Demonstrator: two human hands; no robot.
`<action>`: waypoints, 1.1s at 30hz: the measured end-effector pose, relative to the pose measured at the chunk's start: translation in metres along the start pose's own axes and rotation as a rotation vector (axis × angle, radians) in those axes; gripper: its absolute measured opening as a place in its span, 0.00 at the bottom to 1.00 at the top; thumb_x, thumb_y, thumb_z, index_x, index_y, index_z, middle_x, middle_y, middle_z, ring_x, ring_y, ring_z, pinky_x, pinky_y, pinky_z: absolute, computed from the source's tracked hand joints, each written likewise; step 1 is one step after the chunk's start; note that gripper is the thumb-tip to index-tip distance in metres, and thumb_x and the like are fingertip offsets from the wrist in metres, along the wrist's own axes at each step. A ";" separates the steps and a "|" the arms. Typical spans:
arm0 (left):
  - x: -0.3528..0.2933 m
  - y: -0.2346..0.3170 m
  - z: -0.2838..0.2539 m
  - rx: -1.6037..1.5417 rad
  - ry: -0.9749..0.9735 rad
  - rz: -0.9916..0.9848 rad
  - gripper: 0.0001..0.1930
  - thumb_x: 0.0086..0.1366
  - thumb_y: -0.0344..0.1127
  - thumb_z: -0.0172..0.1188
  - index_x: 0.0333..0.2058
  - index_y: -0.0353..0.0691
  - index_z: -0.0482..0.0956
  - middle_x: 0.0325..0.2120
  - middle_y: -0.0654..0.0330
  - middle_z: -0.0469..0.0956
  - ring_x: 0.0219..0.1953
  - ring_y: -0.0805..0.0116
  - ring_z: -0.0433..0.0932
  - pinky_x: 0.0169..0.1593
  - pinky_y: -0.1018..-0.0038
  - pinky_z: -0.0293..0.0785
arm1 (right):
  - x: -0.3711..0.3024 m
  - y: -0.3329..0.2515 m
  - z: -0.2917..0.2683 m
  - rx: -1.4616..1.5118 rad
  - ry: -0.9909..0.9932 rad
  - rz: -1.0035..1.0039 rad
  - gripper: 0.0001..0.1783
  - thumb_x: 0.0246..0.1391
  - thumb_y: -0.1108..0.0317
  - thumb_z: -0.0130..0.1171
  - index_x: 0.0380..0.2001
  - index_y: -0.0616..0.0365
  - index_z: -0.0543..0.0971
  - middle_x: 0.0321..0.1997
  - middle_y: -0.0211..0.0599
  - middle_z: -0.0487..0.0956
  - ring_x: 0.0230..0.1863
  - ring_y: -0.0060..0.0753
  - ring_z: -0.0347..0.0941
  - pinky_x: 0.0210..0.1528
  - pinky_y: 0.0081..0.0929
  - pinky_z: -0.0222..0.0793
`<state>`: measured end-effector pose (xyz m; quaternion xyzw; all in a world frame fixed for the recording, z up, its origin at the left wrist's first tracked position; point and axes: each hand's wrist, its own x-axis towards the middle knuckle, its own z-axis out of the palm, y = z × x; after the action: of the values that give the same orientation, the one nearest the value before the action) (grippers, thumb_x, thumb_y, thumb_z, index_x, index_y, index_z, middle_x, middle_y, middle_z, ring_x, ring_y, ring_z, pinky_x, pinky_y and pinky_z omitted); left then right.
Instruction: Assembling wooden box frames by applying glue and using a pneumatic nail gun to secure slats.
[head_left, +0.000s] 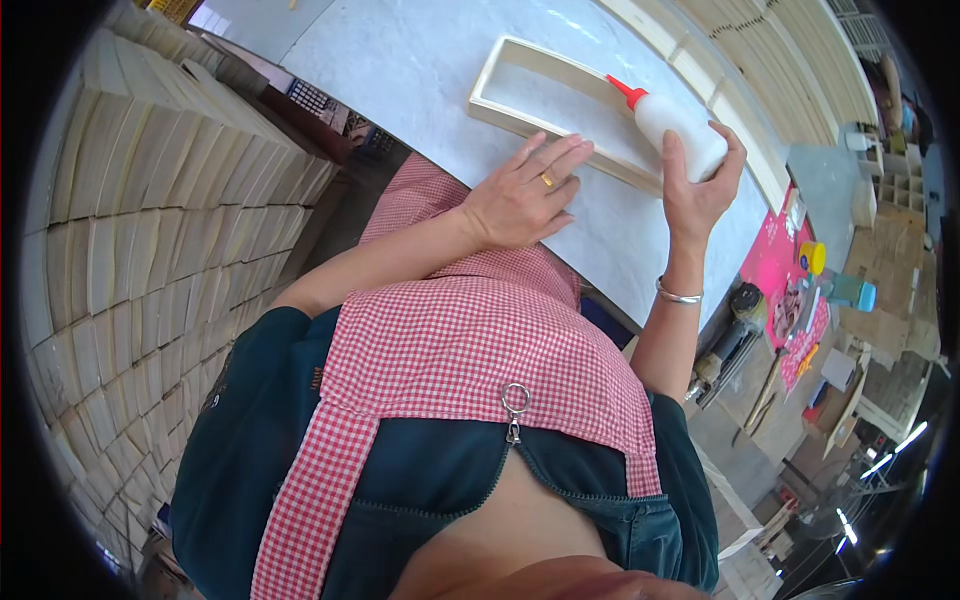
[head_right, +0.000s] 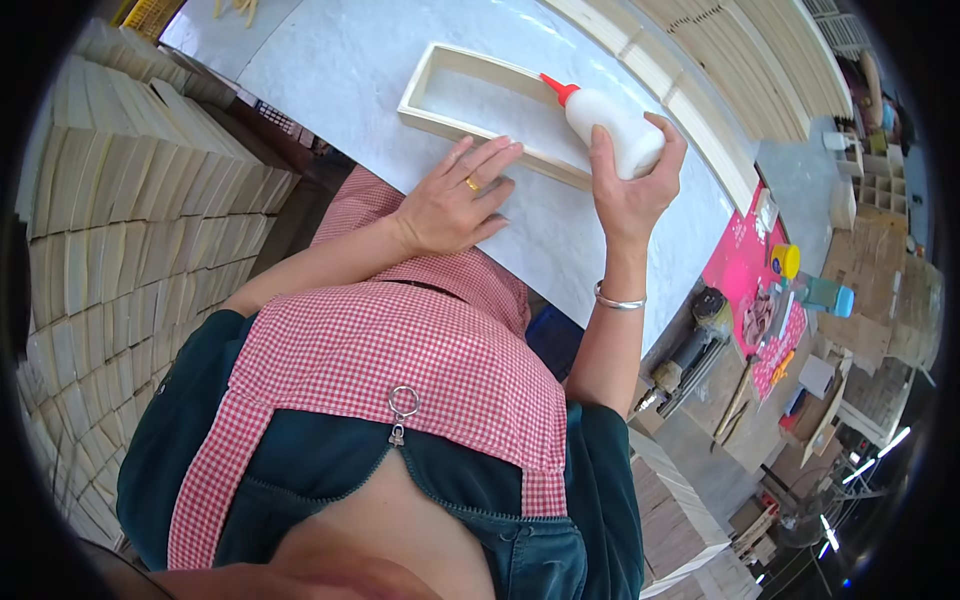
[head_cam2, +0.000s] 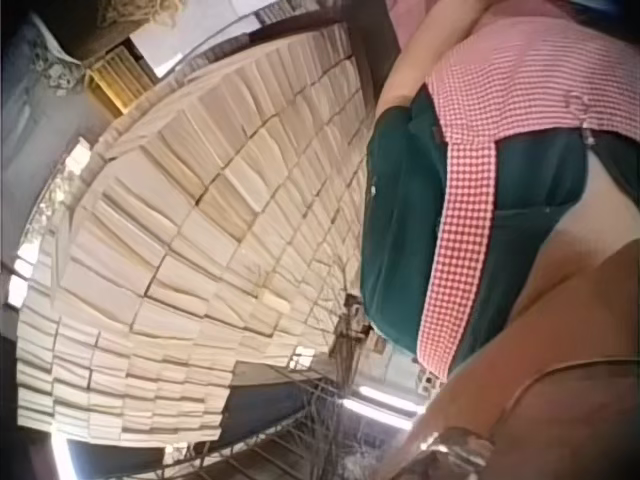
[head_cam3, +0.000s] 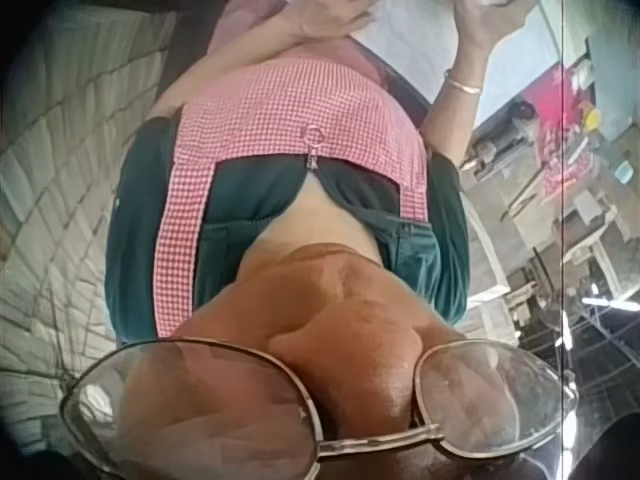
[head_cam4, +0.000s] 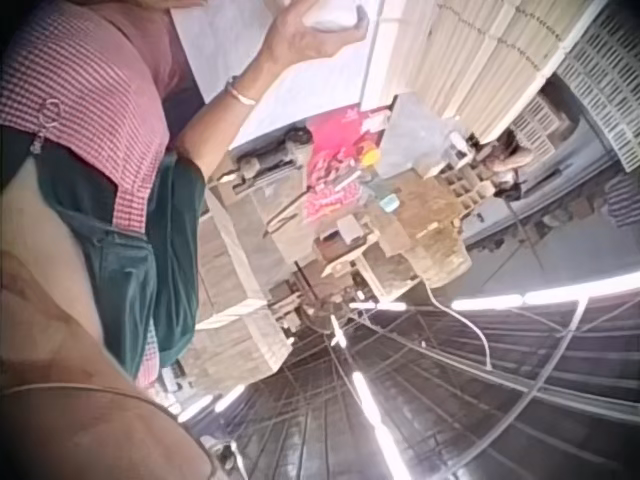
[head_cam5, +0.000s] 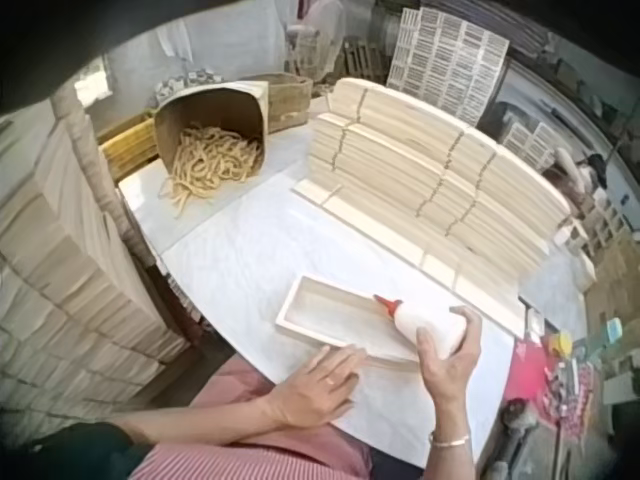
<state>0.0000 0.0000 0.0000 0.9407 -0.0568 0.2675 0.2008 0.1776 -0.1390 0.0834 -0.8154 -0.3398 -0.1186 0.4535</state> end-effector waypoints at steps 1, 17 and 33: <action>0.000 0.000 0.000 0.004 -0.004 -0.007 0.19 0.60 0.43 0.64 0.44 0.36 0.77 0.71 0.47 0.58 0.75 0.47 0.51 0.75 0.50 0.46 | -0.001 0.005 -0.005 -0.018 0.029 -0.016 0.29 0.53 0.61 0.72 0.54 0.57 0.72 0.51 0.44 0.78 0.48 0.44 0.76 0.50 0.34 0.75; 0.002 0.005 -0.004 0.033 -0.038 -0.036 0.18 0.60 0.41 0.65 0.44 0.37 0.78 0.71 0.48 0.58 0.74 0.50 0.54 0.74 0.50 0.50 | -0.020 0.055 -0.076 -0.167 0.218 0.019 0.29 0.49 0.63 0.74 0.51 0.59 0.73 0.46 0.44 0.78 0.43 0.42 0.77 0.45 0.34 0.75; 0.004 0.005 -0.001 0.066 -0.018 -0.009 0.15 0.61 0.41 0.64 0.40 0.39 0.76 0.72 0.48 0.56 0.75 0.53 0.50 0.75 0.52 0.46 | -0.059 0.027 -0.107 -0.238 0.169 0.043 0.28 0.53 0.63 0.72 0.53 0.58 0.72 0.47 0.45 0.78 0.43 0.41 0.77 0.44 0.32 0.77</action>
<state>0.0017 -0.0045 0.0049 0.9494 -0.0453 0.2599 0.1702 0.1638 -0.2630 0.0965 -0.8575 -0.2666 -0.2164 0.3831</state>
